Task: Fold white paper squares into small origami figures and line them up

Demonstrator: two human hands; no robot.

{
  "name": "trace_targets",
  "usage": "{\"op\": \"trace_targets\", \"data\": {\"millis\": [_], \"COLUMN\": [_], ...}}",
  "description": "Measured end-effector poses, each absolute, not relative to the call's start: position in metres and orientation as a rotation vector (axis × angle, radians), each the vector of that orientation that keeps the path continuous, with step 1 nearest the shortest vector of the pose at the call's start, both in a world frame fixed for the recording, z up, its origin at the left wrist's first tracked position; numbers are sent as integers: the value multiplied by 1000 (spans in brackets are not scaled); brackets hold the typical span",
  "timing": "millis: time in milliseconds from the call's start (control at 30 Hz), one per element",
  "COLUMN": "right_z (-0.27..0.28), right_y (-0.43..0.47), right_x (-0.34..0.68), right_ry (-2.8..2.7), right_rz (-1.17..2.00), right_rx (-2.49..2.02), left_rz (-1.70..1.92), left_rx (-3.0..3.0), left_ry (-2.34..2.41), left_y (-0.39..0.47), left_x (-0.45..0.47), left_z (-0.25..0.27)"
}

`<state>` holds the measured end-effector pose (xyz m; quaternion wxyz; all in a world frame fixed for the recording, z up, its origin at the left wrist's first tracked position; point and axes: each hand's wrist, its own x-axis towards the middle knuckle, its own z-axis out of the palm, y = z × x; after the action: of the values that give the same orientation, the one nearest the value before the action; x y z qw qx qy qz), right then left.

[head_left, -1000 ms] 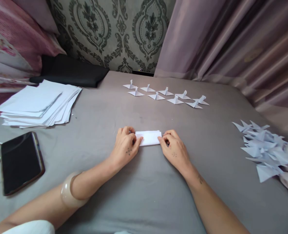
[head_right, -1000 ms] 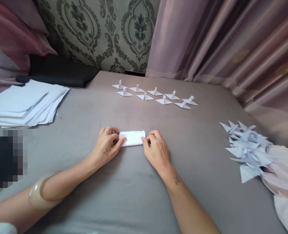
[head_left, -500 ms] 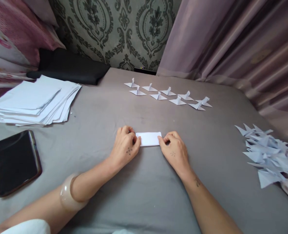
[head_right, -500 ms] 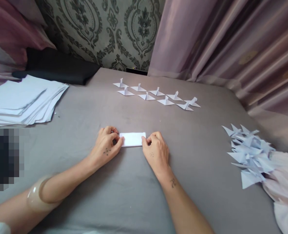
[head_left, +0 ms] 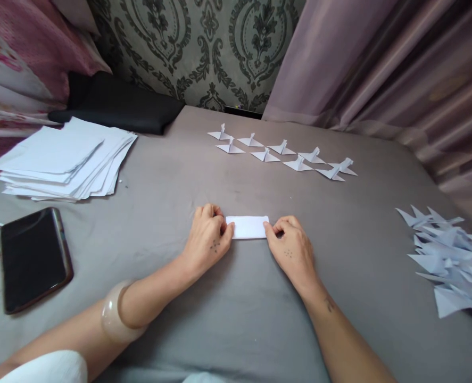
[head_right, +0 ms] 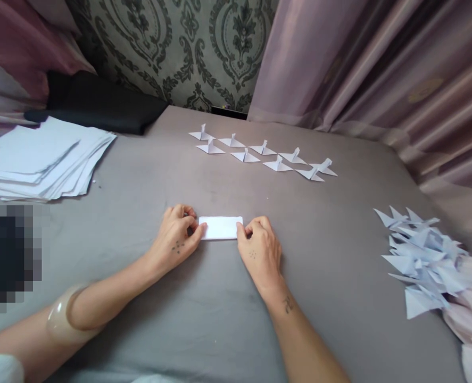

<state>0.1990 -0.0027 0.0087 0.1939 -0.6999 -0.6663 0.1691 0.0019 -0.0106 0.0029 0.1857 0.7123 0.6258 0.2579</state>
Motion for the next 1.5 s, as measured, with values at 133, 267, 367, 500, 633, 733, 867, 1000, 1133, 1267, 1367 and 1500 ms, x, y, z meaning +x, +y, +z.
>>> {"op": "trace_targets", "data": {"millis": [133, 267, 367, 500, 633, 733, 867, 1000, 1133, 1267, 1367, 1500], "right_z": [9, 8, 9, 11, 11, 11, 11, 11, 12, 12, 11, 11], "right_y": [-2, -1, -2, -2, -2, -3, -3, -3, -3, -3, -3, -3], "right_x": [199, 199, 199, 198, 199, 199, 199, 199, 199, 199, 199, 199], "right_ry": [-1872, -1871, -1853, -1852, -1865, -1869, -1871, -1866, -1872, -1875, -1875, -1899], "right_rz": [487, 490, 495, 526, 538, 542, 537, 533, 545, 535, 529, 514], "right_rx": [-1969, -1973, -2003, -2024, -2012, -2012, -2013, -2022, -2028, -2014, -2001, -1994], "left_rz": [719, 711, 706, 666, 639, 631, 631, 625, 610, 607, 596, 555], "left_rx": [1985, 2003, 2021, 2034, 2063, 2081, 2089, 2097, 2097, 2102, 2101, 2135], "left_ry": [1766, 1771, 1779, 1789, 1796, 1798, 1798, 1799, 1813, 1816, 1822, 1824], "left_y": [-11, -11, -10, -9, -9, -9, -9, -9, -9, -9, -8, -9], "left_x": [1, 1, 2, 2, 2, 2, 3, 3, 3, 3, 3, 3], "left_z": [3, 3, 3, 4, 5, 5, 6, 6, 5, 5, 5, 5]}}
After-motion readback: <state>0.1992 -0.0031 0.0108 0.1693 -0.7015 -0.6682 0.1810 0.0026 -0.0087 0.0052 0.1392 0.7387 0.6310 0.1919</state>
